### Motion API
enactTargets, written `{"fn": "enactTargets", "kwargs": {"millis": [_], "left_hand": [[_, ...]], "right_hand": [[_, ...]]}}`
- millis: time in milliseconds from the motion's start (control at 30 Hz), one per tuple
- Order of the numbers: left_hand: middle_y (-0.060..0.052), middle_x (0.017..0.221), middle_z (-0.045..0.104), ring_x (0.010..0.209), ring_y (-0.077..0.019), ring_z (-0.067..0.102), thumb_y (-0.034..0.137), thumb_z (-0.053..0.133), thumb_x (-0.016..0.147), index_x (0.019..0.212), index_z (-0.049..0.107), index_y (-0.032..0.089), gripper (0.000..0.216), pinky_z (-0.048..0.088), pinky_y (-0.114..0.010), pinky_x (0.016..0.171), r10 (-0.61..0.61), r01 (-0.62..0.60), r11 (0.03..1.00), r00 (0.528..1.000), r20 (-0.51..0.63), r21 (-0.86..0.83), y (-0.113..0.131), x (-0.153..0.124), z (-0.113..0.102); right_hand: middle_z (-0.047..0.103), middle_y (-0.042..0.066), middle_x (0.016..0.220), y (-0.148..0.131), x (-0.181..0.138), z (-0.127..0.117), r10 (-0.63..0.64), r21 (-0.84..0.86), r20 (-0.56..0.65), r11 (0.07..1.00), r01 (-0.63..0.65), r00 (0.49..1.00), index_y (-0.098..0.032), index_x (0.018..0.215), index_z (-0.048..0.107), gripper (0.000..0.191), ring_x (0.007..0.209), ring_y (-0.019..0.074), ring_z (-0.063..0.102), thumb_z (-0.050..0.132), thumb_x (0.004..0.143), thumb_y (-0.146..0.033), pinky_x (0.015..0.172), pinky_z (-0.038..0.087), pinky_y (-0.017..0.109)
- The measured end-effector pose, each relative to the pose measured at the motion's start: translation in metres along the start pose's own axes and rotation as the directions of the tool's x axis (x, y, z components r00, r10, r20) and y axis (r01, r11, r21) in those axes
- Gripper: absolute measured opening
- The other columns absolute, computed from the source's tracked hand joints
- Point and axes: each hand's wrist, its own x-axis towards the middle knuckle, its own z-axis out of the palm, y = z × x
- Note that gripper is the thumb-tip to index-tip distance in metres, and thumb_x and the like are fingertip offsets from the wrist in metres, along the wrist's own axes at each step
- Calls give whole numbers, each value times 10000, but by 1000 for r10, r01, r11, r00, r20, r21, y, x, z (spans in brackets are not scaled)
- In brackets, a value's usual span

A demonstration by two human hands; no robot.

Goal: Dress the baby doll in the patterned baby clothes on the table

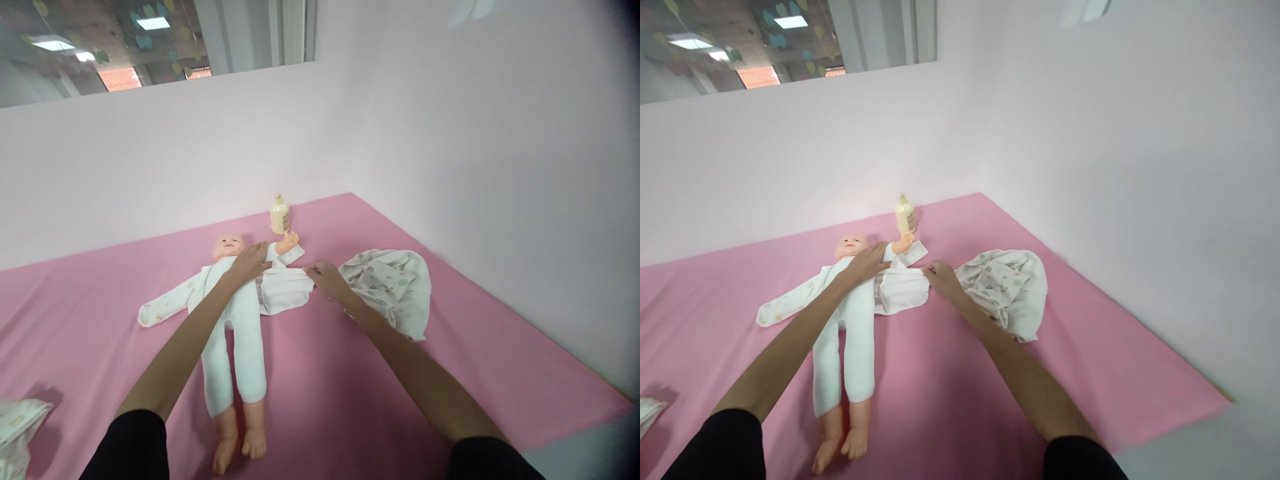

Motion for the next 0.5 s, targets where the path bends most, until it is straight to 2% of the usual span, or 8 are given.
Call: {"fn": "enactTargets", "kwargs": {"millis": [133, 233, 300, 400, 467, 500], "left_hand": [[-124, 1159, 632, 979, -282, 632, 355, 519, 899, 1210, 458, 177, 363, 458, -339, 779, -3, 4, 1000, 1000, 15, -20, 3, 0, -1], [-128, 1189, 618, 972, -292, 634, 357, 520, 893, 1242, 438, 176, 401, 456, -348, 768, 14, -13, 1000, 1000, 16, -25, 4, 1, 1], [-133, 1187, 616, 962, -296, 637, 354, 516, 894, 1253, 431, 171, 413, 454, -349, 758, 20, -20, 999, 1000, 10, -29, 3, 2, 3], [-132, 1176, 614, 947, -293, 640, 365, 511, 898, 1250, 432, 169, 411, 452, -344, 746, 30, -30, 999, 1000, 6, -46, 1, 3, 3], [-128, 1176, 611, 962, -294, 636, 361, 508, 901, 1261, 428, 175, 414, 453, -346, 759, 24, -23, 998, 1000, 4, -58, 0, 2, 3], [-126, 1183, 608, 978, -295, 633, 358, 507, 902, 1276, 420, 179, 423, 454, -349, 771, 19, -19, 998, 1000, 4, -65, 0, 2, 3]], "right_hand": [[537, -12, 648, -6, -5, 3, -6, 75, -109, 997, 14, 994, -194, 719, 509, 282, 596, 123, 495, 469, 884, -419, 558, 361, 235], [556, -16, 685, -6, -6, 15, 19, 109, -72, 994, -11, 997, -197, 791, 537, 257, 592, 124, 525, 473, 886, -426, 571, 390, 238], [608, -4, 771, -5, -12, 24, 73, 105, -29, 992, -70, 997, -200, 933, 565, 265, 641, 142, 577, 484, 883, -447, 614, 432, 250], [644, 77, 1101, -4, -28, 38, 119, 52, -48, 992, -117, 992, -193, 1239, 492, 545, 952, 223, 628, 600, 809, -510, 807, 481, 315], [576, 126, 1285, -3, -38, 46, 100, 41, -51, 994, -98, 994, -186, 1332, 426, 722, 1148, 277, 562, 685, 738, -505, 922, 459, 365], [557, 133, 1320, -4, -41, 49, 92, 58, -32, 994, -90, 995, -189, 1340, 421, 733, 1185, 288, 543, 703, 726, -471, 944, 453, 377]]}}
